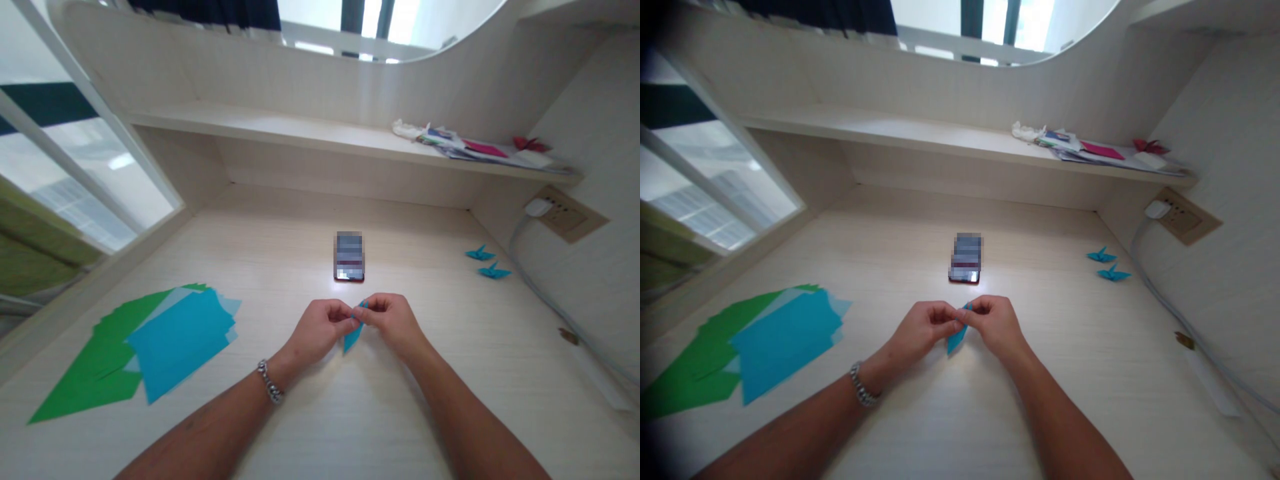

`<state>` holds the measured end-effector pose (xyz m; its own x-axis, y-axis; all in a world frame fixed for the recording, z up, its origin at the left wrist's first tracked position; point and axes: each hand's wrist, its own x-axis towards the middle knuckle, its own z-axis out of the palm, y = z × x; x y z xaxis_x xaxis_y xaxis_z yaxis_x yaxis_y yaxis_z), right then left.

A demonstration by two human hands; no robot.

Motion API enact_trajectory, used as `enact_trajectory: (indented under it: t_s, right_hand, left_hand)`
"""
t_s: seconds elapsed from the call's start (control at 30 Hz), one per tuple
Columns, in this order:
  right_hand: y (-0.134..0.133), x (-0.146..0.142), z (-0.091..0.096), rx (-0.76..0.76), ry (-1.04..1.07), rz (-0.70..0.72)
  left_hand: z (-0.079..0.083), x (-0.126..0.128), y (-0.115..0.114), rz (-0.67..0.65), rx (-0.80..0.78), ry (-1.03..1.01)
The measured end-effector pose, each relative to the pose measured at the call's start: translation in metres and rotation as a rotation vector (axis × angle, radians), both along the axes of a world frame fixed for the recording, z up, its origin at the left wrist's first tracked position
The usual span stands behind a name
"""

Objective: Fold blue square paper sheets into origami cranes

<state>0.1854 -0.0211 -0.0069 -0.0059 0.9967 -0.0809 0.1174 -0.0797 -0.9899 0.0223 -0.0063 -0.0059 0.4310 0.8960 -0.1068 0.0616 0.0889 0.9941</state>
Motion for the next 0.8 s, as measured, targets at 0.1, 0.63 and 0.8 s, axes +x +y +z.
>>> enact_trajectory:
  t_s: [0.1, 0.63, 0.8]
  right_hand:
    - [-0.0001, -0.0001, 0.0022, -0.010, 0.041, -0.008]
    - [-0.0002, 0.0025, 0.0031, 0.015, 0.032, -0.049]
    - [0.0007, 0.0020, 0.0043, 0.025, 0.030, -0.046]
  left_hand:
    - [0.0017, 0.0000, -0.0005, -0.001, -0.016, -0.008]
    - [0.0052, 0.0008, -0.0009, -0.041, -0.028, 0.034]
    - [0.0041, 0.0008, -0.0003, -0.039, -0.075, -0.004]
